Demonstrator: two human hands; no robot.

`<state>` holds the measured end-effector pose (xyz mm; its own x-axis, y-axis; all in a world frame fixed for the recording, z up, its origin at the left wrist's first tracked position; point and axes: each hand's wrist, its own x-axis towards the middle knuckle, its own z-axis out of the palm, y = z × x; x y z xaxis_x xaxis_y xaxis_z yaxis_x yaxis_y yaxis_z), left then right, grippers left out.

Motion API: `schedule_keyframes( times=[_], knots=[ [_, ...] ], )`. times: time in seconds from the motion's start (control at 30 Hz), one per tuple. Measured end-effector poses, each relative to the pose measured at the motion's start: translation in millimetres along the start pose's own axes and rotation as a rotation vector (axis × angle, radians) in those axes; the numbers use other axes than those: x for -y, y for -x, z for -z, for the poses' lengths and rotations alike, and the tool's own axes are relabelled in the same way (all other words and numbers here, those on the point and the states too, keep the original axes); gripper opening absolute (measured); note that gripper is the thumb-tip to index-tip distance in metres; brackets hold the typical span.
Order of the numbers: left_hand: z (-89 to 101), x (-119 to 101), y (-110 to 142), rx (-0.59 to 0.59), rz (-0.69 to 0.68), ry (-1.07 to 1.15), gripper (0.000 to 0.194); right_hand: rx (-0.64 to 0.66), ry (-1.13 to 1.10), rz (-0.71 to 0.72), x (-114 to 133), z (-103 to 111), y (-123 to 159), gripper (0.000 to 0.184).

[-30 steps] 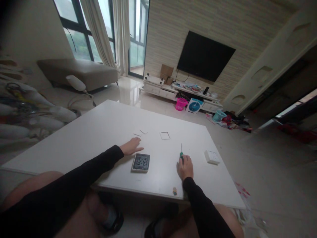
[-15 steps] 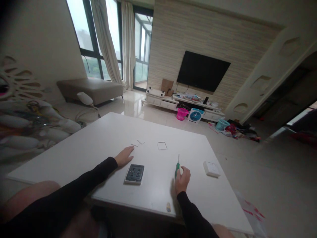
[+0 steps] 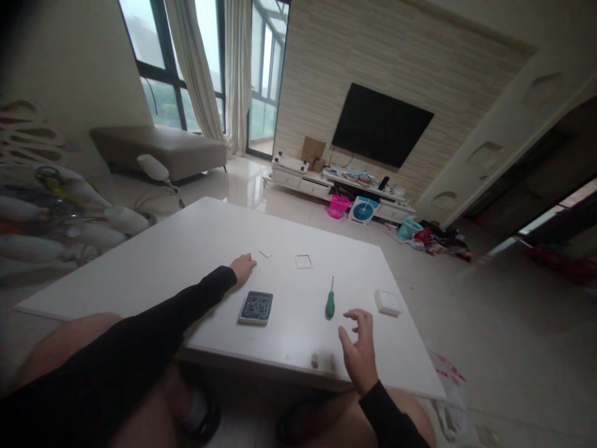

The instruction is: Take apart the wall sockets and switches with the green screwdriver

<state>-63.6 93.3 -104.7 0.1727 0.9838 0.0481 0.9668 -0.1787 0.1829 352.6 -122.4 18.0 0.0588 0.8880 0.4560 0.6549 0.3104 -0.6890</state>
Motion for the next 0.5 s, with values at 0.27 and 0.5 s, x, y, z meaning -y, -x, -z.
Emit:
schedule_keyframes(
  times=[0.27,0.5],
  knots=[
    [10.9,7.3,22.9,-0.026,0.009,0.140,0.039,-0.018,0.048,0.001,6.7,12.4,27.0,0.024],
    [21.7,-1.7,32.0,-0.004,-0.108,0.402,0.038,0.121,0.009,-0.060,22.4,-5.4,46.6,0.030]
  ],
)
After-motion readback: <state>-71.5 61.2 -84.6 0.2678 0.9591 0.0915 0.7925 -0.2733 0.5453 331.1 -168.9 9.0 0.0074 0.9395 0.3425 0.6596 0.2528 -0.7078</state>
